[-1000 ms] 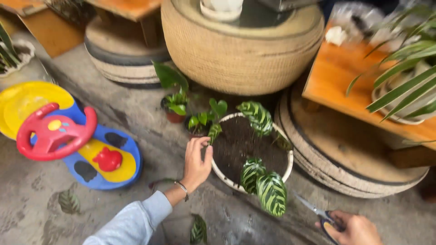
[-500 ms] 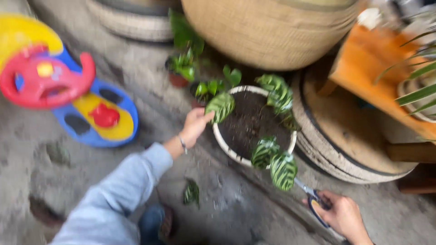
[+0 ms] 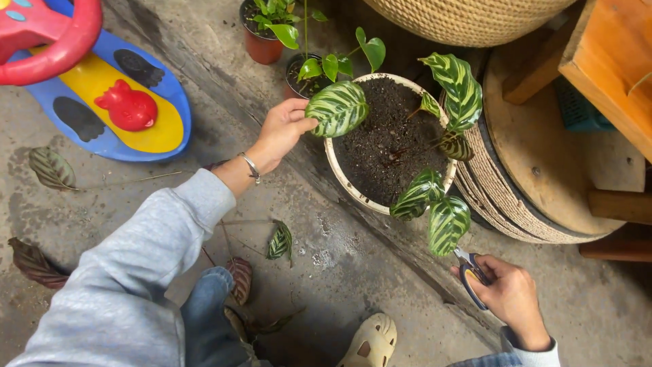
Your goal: Pruning a potted Calathea plant by cutting off specific leaves and stems with scissors.
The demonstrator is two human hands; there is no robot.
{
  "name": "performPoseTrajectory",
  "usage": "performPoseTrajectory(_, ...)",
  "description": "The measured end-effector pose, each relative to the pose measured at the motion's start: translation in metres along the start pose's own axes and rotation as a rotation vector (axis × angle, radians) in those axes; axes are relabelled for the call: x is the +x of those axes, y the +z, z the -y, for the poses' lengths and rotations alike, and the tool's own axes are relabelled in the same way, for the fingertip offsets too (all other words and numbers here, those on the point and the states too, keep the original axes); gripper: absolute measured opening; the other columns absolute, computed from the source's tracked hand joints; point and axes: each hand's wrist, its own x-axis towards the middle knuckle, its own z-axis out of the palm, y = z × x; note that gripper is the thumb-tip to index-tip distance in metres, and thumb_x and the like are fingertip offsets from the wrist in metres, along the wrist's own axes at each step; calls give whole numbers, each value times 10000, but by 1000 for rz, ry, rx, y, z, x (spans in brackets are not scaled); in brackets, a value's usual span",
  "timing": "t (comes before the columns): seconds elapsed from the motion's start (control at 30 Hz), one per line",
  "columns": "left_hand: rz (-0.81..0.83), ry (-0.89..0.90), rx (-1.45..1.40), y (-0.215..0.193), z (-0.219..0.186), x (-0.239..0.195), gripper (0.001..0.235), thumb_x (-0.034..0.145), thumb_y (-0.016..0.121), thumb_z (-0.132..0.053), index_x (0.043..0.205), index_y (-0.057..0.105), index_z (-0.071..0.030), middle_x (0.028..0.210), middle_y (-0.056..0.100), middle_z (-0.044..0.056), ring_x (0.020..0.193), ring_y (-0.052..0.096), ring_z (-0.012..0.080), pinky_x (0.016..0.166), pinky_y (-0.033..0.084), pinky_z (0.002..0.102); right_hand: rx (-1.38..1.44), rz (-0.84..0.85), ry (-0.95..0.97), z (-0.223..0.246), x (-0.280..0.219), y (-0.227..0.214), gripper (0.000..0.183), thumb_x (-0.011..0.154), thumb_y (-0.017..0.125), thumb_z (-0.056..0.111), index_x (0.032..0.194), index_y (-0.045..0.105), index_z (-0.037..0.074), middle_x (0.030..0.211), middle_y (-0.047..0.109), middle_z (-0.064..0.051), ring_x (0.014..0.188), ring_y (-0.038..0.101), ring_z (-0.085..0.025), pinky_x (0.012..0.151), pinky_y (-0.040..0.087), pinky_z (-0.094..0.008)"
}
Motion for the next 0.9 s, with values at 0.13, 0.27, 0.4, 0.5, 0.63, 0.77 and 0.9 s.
performPoseTrajectory(0.13,4,35,-90,-9,15,10,403,869,664,-6,1267,618,-50,1091,767,73,963,713,159,876,573,284,-1,11,-26,1,2,1,342,701,809,554,729,734,221,503,481,-3,512,365,-135,537,384,-325)
performPoseTrajectory(0.27,-23,-49,-15,-12,9,4,414,872,667,-52,1280,618,-111,1054,755,7,901,662,109,813,501,271,13,8,-54,9,0,-3,396,711,806,550,656,648,191,493,415,3,516,333,-137,525,353,-327)
performPoseTrajectory(0.4,27,-72,38,-13,12,2,410,881,623,-60,1282,623,-148,1056,769,-15,873,640,84,776,462,262,34,1,-73,13,0,-5,450,720,806,538,596,590,163,481,393,5,513,307,-130,506,333,-319)
performPoseTrajectory(0.5,70,-104,72,-8,2,-9,434,880,612,-15,1286,615,-169,1078,777,3,950,685,102,838,505,275,33,25,-66,12,-1,-7,386,710,814,540,670,691,177,485,456,20,499,349,-110,509,338,-301)
performPoseTrajectory(0.63,126,-67,68,-7,7,-8,426,879,611,-2,1275,618,-157,1089,784,14,923,698,101,809,511,253,5,23,-13,8,-1,-2,380,702,816,559,699,702,197,494,432,6,517,353,-134,541,379,-317)
performPoseTrajectory(0.77,192,13,23,-8,9,-7,440,880,595,43,1294,600,-106,1131,769,51,1013,724,137,918,569,283,20,27,-19,4,0,0,367,703,821,545,690,704,198,486,414,7,517,315,-124,522,346,-300)
performPoseTrajectory(0.9,241,101,15,-7,8,-5,466,876,588,71,1312,586,-93,1156,759,70,1050,733,171,982,598,335,5,56,17,5,-1,1,369,718,810,552,691,695,202,492,404,-5,538,308,-144,542,368,-310)
